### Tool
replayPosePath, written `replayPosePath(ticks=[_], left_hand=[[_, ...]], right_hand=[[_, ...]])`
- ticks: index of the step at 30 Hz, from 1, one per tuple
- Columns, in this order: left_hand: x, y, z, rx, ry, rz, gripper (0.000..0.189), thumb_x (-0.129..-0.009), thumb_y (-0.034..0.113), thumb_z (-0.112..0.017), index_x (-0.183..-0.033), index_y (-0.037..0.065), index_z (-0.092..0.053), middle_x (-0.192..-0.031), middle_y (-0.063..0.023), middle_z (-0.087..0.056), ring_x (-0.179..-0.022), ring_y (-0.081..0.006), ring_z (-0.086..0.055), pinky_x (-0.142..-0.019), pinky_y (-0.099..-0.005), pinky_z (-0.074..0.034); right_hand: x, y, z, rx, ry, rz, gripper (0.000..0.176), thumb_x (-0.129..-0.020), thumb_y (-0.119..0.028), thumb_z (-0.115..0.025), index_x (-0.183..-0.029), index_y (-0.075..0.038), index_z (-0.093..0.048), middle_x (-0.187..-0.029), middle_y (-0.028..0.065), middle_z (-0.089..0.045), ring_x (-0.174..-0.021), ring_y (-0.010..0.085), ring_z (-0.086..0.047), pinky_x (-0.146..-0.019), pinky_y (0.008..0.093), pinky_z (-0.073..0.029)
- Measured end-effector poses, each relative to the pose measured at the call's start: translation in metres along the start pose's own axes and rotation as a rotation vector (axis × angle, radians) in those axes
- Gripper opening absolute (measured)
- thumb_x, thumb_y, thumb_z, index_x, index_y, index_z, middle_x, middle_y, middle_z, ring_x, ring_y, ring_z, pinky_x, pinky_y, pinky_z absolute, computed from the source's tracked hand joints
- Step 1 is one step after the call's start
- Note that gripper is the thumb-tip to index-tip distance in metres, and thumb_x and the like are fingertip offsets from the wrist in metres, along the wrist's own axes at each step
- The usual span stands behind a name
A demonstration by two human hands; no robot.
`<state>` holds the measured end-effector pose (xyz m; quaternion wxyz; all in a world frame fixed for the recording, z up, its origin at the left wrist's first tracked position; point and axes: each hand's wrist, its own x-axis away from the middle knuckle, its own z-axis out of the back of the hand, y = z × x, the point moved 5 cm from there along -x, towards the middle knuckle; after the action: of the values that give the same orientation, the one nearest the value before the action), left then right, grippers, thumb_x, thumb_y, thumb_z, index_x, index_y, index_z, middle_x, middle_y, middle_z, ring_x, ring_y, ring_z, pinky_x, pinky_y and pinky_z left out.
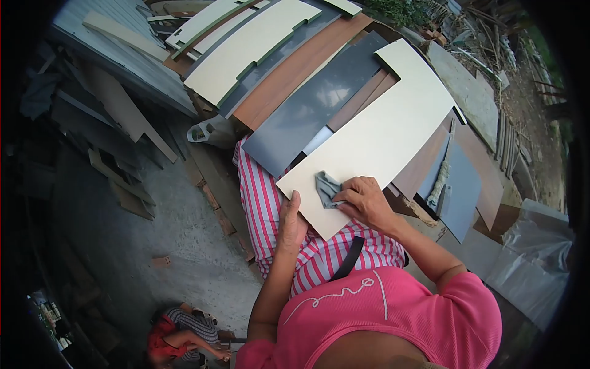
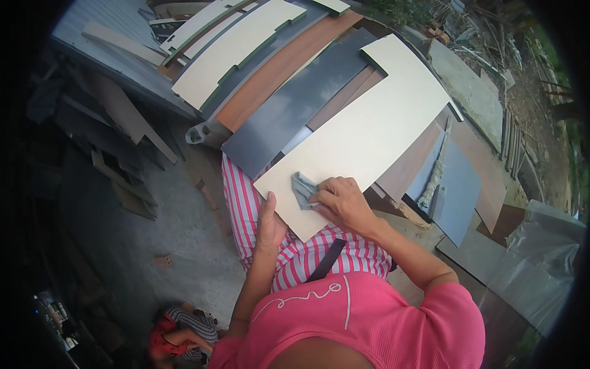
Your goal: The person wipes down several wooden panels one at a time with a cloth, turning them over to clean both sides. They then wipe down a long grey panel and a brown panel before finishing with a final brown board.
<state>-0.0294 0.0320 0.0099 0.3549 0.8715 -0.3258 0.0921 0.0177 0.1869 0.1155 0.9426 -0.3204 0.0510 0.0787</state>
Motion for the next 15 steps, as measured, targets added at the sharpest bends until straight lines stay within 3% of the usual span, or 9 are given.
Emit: replayPosePath(ticks=[4, 7, 10, 11, 14, 15], left_hand=[[-0.001, 0.006, -0.005, -0.004, -0.011, 0.026, 0.072, -0.087, 0.043, -0.059, -0.135, -0.002, -0.031, -0.132, -0.0145, -0.043, -0.124, -0.023, -0.041, -0.103, -0.0363, -0.033], [0.001, 0.006, -0.005, -0.029, -0.026, 0.045, 0.075, -0.086, 0.043, -0.061, -0.136, -0.001, -0.03, -0.133, -0.0144, -0.042, -0.124, -0.0233, -0.04, -0.103, -0.0363, -0.033], [0.0, 0.001, -0.002, -0.098, -0.018, 0.044, 0.075, -0.085, 0.041, -0.062, -0.138, -0.001, -0.028, -0.133, -0.0141, -0.041, -0.125, -0.0233, -0.04, -0.103, -0.0366, -0.033], [0.0, 0.0, -0.001, -0.102, -0.022, 0.036, 0.075, -0.085, 0.041, -0.062, -0.138, -0.001, -0.028, -0.133, -0.0141, -0.041, -0.125, -0.0233, -0.04, -0.103, -0.0366, -0.033], [-0.004, -0.004, 0.004, -0.084, 0.007, 0.052, 0.075, -0.085, 0.039, -0.063, -0.138, -0.001, -0.027, -0.134, -0.0138, -0.041, -0.125, -0.0235, -0.039, -0.103, -0.037, -0.033], [-0.004, -0.006, 0.006, -0.099, 0.012, 0.049, 0.074, -0.087, 0.038, -0.06, -0.138, -0.001, -0.026, -0.135, -0.0149, -0.04, -0.125, -0.0248, -0.039, -0.103, -0.0377, -0.032]], right_hand=[[0.003, 0.113, 0.067, 0.108, 0.291, -0.283, 0.018, -0.077, -0.01, -0.066, -0.094, -0.005, -0.063, -0.091, 0.0121, -0.058, -0.084, 0.0291, -0.055, -0.072, 0.0372, -0.043], [0.024, 0.216, 0.131, 0.355, 0.58, -0.443, 0.026, -0.084, -0.018, -0.061, -0.104, -0.003, -0.061, -0.1, 0.0172, -0.059, -0.093, 0.0337, -0.057, -0.08, 0.0389, -0.044], [0.055, 0.314, 0.187, 0.577, 0.682, -0.72, 0.032, -0.087, -0.027, -0.055, -0.11, -0.004, -0.057, -0.102, 0.022, -0.058, -0.097, 0.0364, -0.056, -0.083, 0.0429, -0.043], [0.063, 0.337, 0.199, 0.635, 0.608, -0.828, 0.032, -0.088, -0.028, -0.053, -0.108, -0.003, -0.056, -0.101, 0.0219, -0.059, -0.096, 0.0372, -0.056, -0.083, 0.0437, -0.043], [0.041, 0.316, 0.214, 0.635, 0.658, -0.829, 0.031, -0.088, -0.028, -0.053, -0.106, -0.002, -0.056, -0.099, 0.0217, -0.059, -0.095, 0.037, -0.056, -0.082, 0.044, -0.043], [0.024, 0.292, 0.206, 0.574, 0.7, -0.694, 0.031, -0.088, -0.027, -0.053, -0.106, -0.002, -0.056, -0.099, 0.0205, -0.059, -0.095, 0.0359, -0.056, -0.081, 0.043, -0.043]])
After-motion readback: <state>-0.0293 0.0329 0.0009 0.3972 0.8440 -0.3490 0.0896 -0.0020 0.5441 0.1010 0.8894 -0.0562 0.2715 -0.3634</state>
